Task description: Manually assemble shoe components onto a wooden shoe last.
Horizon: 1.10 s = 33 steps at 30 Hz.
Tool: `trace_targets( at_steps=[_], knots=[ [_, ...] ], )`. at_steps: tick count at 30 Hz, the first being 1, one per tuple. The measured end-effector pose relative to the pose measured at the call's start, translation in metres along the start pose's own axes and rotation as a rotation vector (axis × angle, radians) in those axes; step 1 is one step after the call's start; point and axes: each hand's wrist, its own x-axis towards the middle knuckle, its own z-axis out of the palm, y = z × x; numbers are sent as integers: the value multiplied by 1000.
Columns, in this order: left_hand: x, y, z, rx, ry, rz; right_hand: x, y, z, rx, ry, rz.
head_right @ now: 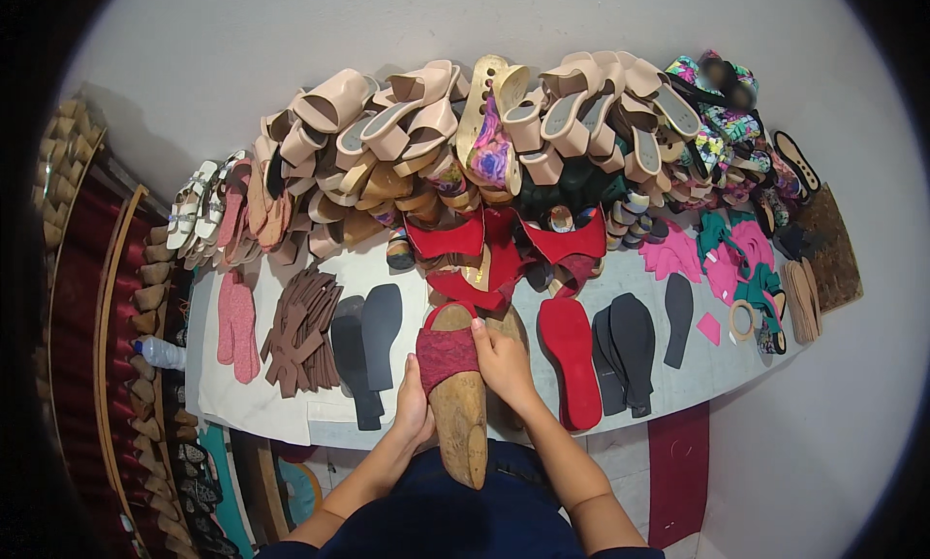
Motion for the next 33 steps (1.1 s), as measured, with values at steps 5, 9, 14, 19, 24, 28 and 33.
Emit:
trace_targets(
  at_steps=[5, 9, 14, 19, 24, 28, 33],
  knots=[
    [-3, 14, 8, 129, -36, 10, 1, 14, 6, 162, 73, -74],
    [-5, 21, 5, 133, -107, 44, 2, 31, 17, 332, 86, -36],
    [2, 37, -13, 284, -272, 129, -3, 15, 16, 693, -111, -35],
    [-1, 54, -16, 690, -352, 375, -7, 12, 15, 853, -168, -52],
    [-24, 62, 7, 866, -264, 490, -12, 6, 10, 955, -203, -24],
    [-27, 57, 8, 835, -271, 446, -11, 14, 11, 938, -214, -12],
    [-7, 58, -6, 1339, -79, 984, -7, 29, 11, 980, -226, 37]
  ],
)
